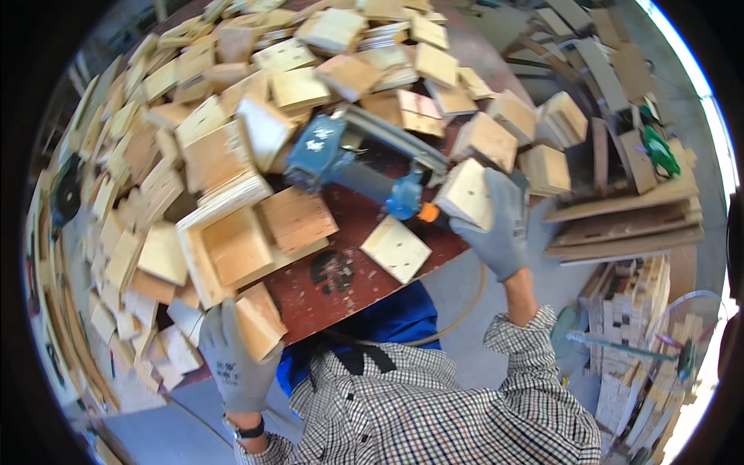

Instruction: The person assembles small wooden boxes by hand, using a pneumatic nail gun to fasten pieces together. They repeatedly pick up wooden parts, align them into box shapes, and drive nails to secure the joints. The person works at a table covered with many wooden pieces and completed boxes.

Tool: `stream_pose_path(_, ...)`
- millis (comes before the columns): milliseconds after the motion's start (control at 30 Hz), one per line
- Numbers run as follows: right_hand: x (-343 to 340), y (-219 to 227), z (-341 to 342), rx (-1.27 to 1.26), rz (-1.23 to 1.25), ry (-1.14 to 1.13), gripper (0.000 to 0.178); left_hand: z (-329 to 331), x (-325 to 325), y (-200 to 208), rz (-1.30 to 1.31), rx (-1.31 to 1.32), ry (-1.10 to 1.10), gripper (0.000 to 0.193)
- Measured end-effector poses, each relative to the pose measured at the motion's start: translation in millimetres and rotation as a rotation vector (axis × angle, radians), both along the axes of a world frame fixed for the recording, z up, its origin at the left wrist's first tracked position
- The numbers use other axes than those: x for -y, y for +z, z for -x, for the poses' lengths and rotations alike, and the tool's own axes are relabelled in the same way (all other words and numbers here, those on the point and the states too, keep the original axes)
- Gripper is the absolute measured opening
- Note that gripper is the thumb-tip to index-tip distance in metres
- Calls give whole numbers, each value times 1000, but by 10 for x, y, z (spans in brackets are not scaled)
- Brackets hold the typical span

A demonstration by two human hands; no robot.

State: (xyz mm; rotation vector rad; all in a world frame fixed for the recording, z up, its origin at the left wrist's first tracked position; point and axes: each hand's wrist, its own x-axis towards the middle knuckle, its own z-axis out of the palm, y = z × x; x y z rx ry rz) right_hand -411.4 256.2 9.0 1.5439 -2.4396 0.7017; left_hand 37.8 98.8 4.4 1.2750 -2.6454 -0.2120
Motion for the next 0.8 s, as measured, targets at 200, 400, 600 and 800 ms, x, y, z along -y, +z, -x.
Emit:
stream_pose_path(200,-4,263,-88,-359,-323,-117,88,54,30,113,7,-83,-30,93)
stream_pose_path(400,716,639,-1420,199,4,475,73,75,-81,84,34,-193,40,84)
stream_pose_path(600,1594,-33,-2049,-121,-7,584,72,88,-137,159,41,-195,29,103)
stream_pose_path(800,1715,-177,-2028,-309,10,577,63,39,-210,74,42,-220,-1,96)
